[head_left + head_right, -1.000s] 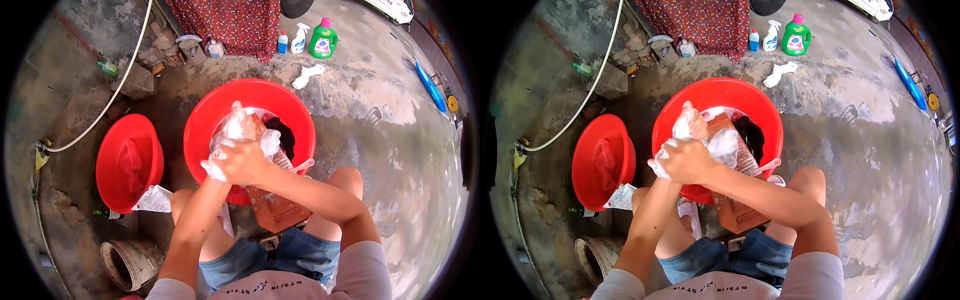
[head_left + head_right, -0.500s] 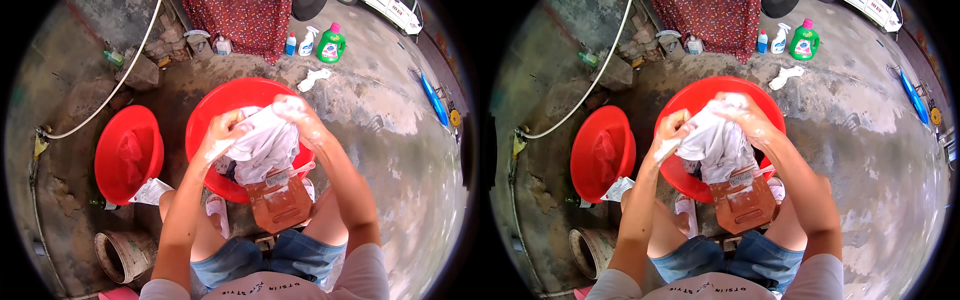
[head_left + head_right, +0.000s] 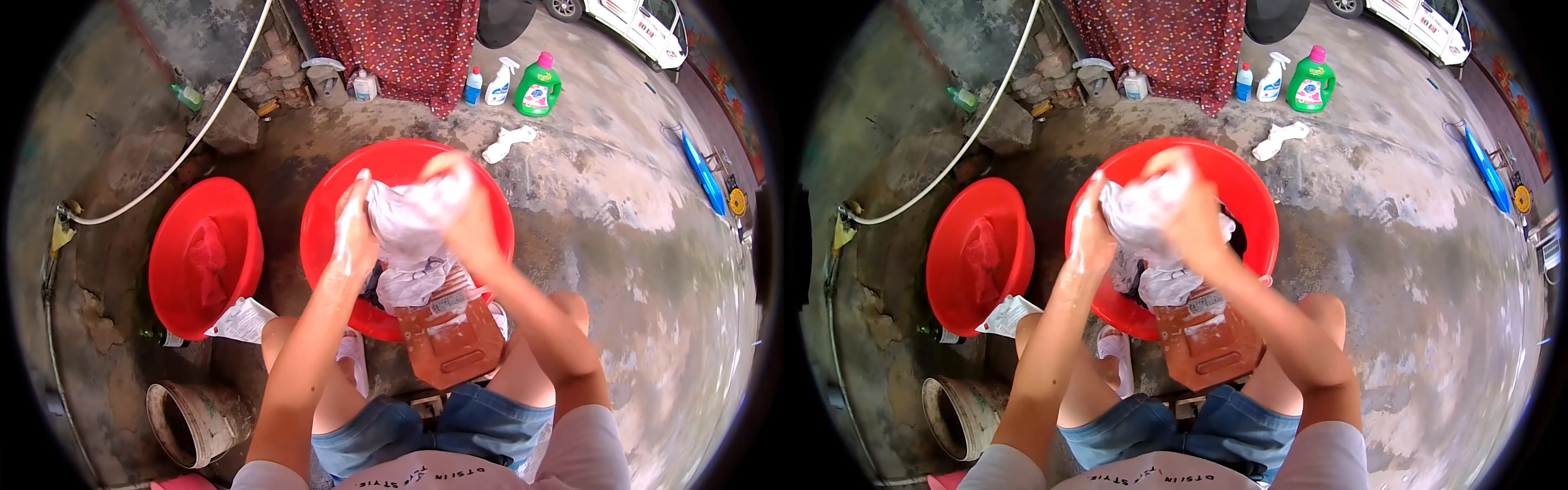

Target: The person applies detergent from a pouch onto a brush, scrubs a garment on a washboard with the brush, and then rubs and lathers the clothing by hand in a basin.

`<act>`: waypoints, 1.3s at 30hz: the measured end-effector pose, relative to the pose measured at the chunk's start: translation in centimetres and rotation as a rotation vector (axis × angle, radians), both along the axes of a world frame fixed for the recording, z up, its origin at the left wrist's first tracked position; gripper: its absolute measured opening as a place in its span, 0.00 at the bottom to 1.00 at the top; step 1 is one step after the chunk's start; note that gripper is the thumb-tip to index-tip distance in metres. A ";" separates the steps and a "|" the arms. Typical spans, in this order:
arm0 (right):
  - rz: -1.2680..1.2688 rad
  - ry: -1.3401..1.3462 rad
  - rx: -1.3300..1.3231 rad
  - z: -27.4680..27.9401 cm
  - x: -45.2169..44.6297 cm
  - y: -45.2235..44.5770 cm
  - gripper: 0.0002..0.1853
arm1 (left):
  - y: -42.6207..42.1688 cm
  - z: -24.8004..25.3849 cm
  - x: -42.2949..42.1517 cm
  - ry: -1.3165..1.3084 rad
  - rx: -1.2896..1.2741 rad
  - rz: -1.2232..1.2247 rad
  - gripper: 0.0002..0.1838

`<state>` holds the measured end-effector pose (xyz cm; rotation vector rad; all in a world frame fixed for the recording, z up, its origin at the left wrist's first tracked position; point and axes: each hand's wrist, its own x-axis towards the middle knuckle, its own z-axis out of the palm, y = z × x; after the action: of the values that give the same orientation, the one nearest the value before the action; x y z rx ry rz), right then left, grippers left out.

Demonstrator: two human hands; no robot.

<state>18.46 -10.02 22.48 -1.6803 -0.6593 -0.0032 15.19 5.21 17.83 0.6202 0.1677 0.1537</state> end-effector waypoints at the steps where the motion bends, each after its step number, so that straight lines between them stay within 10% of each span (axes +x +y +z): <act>1: 0.062 -0.187 -0.209 1.0 -3.5 1.2 0.11 | 0.8 -2.3 0.8 -0.004 -0.109 -0.159 0.15; 4: 0.016 -0.989 -0.216 -2.9 -3.4 3.0 0.06 | -1.5 -4.1 1.7 -0.295 -0.221 -0.417 0.15; 8: -0.274 -0.915 -0.282 -1.5 1.1 2.5 0.01 | -5.9 2.5 -0.5 0.091 -0.050 0.072 0.16; 12: -0.119 -1.018 -0.191 -3.1 -2.6 3.4 0.08 | -2.2 -8.2 5.2 -0.970 -0.475 -0.742 0.17; 15: -0.306 -0.788 -0.418 -3.5 -1.4 3.9 0.05 | -6.4 0.1 -0.5 0.069 -0.047 0.067 0.18; 17: -0.554 -0.562 -0.585 -3.0 -1.0 5.2 0.02 | -6.2 0.8 -0.6 -0.027 -0.010 -0.010 0.17; 20: -0.070 -1.077 -0.070 -2.5 -4.1 3.2 0.06 | -1.7 -7.4 5.4 -0.858 -0.342 -0.794 0.16; 23: -0.284 -1.005 -0.335 -2.3 0.2 2.7 0.08 | -7.5 2.0 -0.6 0.244 -0.121 0.160 0.15; 29: -0.140 -1.134 -0.178 -2.5 -2.7 3.0 0.09 | -5.1 -6.5 0.2 0.055 -0.223 0.019 0.14; 33: -0.278 -0.489 -0.554 -1.8 3.7 1.3 0.15 | -6.4 2.5 -1.2 0.195 0.151 0.142 0.15; 37: 0.148 0.562 -0.017 0.0 2.9 -0.9 0.14 | -0.3 3.1 -1.7 0.050 0.928 0.387 0.18; 39: 0.422 0.395 0.116 -0.7 2.6 -1.3 0.12 | -0.5 3.9 -1.7 -0.043 0.902 0.449 0.19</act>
<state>21.04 -11.33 21.74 -1.3510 -0.6833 0.5670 13.50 4.71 21.74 1.4720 0.1923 0.6990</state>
